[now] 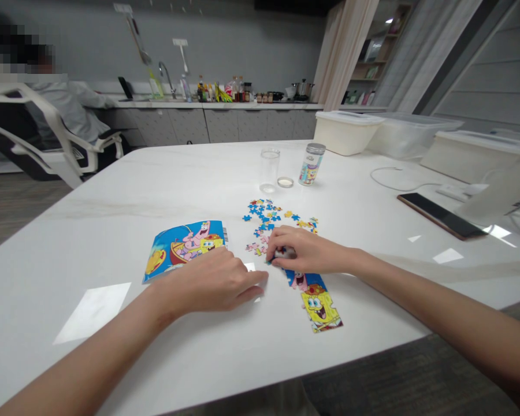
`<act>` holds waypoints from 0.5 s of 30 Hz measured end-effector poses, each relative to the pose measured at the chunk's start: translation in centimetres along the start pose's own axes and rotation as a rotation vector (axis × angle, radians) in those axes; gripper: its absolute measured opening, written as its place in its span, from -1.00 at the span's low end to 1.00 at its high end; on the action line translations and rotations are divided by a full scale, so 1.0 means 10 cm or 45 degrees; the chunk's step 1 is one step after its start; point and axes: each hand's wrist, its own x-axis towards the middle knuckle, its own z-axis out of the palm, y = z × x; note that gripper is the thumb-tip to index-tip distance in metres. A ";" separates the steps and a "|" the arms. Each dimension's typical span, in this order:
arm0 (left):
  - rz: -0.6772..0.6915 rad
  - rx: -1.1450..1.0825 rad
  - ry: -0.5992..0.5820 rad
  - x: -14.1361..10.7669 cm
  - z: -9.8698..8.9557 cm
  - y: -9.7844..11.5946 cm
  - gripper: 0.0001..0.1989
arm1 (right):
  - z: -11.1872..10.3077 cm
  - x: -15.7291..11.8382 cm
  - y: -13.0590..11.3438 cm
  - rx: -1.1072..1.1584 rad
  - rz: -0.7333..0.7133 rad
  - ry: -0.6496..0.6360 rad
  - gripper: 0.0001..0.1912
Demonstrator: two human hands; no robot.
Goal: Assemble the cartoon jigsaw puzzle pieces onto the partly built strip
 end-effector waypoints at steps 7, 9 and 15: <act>-0.002 -0.087 0.058 0.00 0.01 0.00 -0.74 | -0.01 0.00 0.01 0.020 -0.016 0.014 -0.92; -0.022 -0.075 0.053 0.02 0.01 0.01 -0.74 | -0.01 0.01 0.02 0.022 -0.014 0.008 -0.92; -0.091 -0.076 0.018 0.03 -0.02 0.04 -0.81 | -0.01 0.01 0.01 0.026 -0.003 0.004 -0.91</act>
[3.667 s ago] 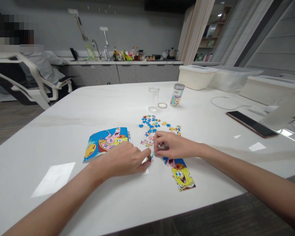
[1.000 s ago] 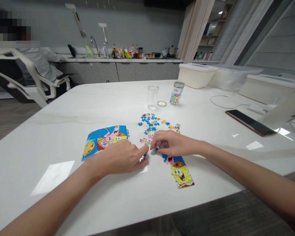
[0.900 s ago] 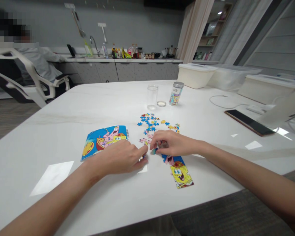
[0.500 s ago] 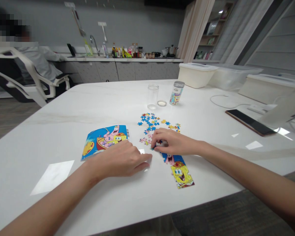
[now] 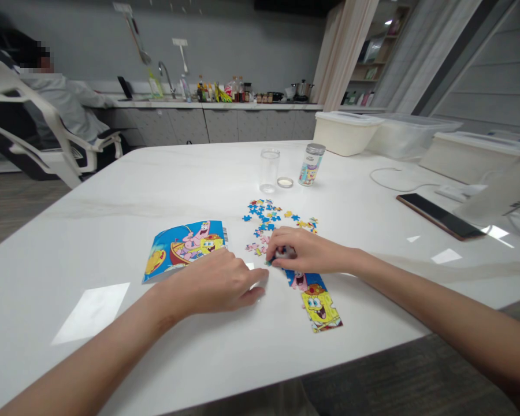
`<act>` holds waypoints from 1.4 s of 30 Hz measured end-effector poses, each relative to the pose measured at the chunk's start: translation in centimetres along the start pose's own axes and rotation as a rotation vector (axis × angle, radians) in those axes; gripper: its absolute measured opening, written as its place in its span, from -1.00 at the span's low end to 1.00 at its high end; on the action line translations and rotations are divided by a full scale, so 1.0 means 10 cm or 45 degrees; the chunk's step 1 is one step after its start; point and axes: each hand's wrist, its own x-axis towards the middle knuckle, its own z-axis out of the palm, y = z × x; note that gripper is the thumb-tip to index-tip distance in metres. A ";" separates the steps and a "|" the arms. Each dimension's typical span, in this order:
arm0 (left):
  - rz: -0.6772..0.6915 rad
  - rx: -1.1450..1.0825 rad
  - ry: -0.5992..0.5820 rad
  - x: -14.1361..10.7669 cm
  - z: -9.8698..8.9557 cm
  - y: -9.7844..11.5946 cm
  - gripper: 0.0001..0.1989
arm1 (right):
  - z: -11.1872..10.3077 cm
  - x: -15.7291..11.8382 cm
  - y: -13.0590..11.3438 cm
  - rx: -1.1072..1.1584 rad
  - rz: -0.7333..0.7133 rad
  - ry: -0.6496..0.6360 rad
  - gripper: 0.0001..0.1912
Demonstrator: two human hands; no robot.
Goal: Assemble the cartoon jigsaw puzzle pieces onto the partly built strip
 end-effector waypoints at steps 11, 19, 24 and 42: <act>-0.059 0.043 0.191 -0.03 0.07 -0.11 -0.84 | -0.01 -0.01 -0.01 0.021 0.007 -0.001 -0.90; -0.037 0.254 0.310 -0.03 0.01 -0.12 -0.78 | 0.00 0.00 0.00 0.002 -0.008 0.011 -0.90; -0.048 0.266 0.379 -0.02 0.01 -0.12 -0.64 | -0.02 0.00 -0.02 0.013 0.013 -0.001 -0.91; 0.042 0.188 0.193 -0.03 0.01 -0.13 -0.76 | -0.01 0.00 -0.02 0.036 0.047 -0.014 -0.89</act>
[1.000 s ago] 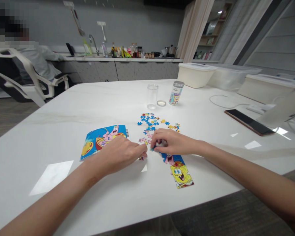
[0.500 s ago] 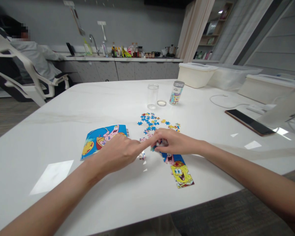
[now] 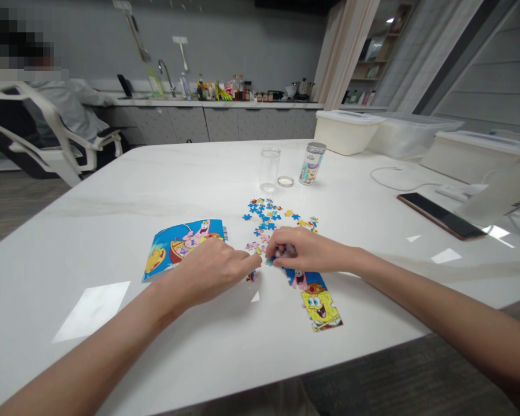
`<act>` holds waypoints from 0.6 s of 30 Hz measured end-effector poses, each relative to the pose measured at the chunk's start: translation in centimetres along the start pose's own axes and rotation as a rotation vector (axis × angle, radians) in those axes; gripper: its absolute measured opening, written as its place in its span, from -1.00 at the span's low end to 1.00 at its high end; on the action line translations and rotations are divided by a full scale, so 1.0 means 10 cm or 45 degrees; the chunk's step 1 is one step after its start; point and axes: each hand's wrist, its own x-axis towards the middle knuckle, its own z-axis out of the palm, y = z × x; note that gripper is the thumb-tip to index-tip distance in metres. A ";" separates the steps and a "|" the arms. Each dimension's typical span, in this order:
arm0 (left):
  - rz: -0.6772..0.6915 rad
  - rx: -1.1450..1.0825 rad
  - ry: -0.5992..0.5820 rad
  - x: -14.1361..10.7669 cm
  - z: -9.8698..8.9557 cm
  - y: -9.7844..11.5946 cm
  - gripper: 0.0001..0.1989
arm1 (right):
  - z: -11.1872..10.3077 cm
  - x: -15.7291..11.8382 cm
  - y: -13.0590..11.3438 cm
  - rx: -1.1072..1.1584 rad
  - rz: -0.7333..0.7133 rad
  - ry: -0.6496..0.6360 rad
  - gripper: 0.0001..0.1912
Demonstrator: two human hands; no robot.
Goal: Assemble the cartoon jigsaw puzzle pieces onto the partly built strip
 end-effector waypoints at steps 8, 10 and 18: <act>-0.071 0.131 -0.062 0.01 0.05 0.01 -0.87 | 0.01 -0.01 0.00 -0.017 -0.023 -0.007 -0.89; -0.057 0.129 -0.083 0.01 0.04 0.01 -0.85 | 0.02 -0.01 0.00 -0.012 -0.010 -0.010 -0.89; -0.010 0.034 -0.081 0.00 0.02 0.01 -0.77 | 0.02 -0.01 -0.01 -0.010 -0.054 0.036 -0.82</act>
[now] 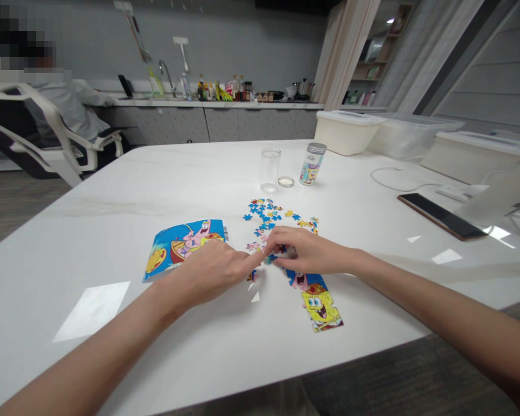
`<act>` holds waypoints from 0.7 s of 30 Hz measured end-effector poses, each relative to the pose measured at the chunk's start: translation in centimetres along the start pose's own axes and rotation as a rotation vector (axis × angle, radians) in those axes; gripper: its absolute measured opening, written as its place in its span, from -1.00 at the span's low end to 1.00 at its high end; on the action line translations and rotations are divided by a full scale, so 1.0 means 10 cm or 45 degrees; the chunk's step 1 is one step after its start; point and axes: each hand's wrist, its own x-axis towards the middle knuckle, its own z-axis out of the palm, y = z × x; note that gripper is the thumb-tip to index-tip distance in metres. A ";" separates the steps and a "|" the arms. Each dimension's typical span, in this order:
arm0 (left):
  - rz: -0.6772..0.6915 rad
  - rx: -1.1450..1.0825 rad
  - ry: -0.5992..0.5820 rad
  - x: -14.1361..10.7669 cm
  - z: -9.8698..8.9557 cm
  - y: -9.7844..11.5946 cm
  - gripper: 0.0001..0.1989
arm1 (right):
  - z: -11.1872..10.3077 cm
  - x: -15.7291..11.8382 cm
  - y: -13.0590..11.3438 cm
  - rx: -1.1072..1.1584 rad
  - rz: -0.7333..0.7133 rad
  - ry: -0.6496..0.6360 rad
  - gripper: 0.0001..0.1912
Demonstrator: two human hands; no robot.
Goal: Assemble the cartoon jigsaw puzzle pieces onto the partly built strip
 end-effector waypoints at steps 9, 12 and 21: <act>-0.024 -0.043 -0.047 0.00 -0.02 0.02 -0.70 | 0.00 0.00 0.02 0.009 -0.016 -0.028 -0.78; -0.029 -0.045 -0.057 0.00 -0.02 0.02 -0.72 | 0.01 -0.01 0.02 0.014 -0.003 -0.043 -0.76; -0.038 -0.035 -0.109 0.02 -0.02 0.04 -0.84 | -0.01 0.00 0.02 -0.026 0.107 0.002 -0.85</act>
